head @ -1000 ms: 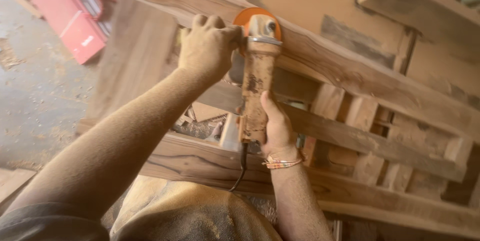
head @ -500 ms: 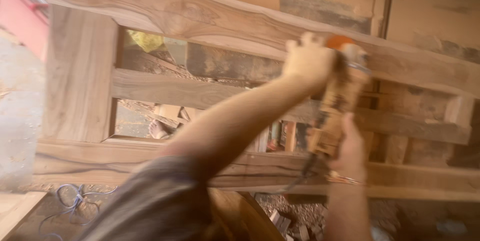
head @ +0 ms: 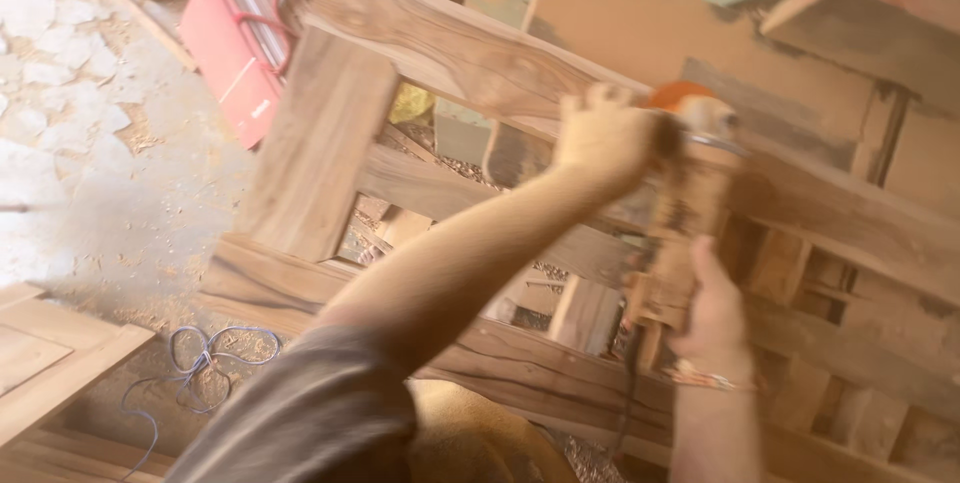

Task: The person uses an angle grinder with a sanding disc to smooth the surface of a wooden frame. They move the tool along the top edge and across the flat panels of the frame, generating sawdust.

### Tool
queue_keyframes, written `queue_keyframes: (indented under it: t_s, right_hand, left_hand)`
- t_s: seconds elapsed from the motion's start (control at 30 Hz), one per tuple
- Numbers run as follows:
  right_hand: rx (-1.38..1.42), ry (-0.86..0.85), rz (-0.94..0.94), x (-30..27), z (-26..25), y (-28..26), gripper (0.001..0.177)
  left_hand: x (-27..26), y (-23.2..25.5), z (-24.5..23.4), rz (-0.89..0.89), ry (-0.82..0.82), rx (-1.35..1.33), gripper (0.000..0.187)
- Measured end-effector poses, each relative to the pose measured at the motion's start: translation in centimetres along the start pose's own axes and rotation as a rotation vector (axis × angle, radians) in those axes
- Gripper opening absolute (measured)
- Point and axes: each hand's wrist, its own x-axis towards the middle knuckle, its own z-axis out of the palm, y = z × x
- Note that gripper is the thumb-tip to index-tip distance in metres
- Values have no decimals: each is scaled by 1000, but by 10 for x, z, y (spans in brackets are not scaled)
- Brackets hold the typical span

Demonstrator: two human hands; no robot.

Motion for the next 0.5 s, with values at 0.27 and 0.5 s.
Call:
queue_keyframes:
  t_s: [0.27, 0.5]
  right_hand:
    - [-13, -416, 81, 64, 161, 41, 51]
    - [-93, -449, 136, 82, 282, 61, 50]
  left_hand:
    - [-74, -171, -89, -291, 218, 41, 23]
    - [-118, -262, -139, -442, 326, -27, 22]
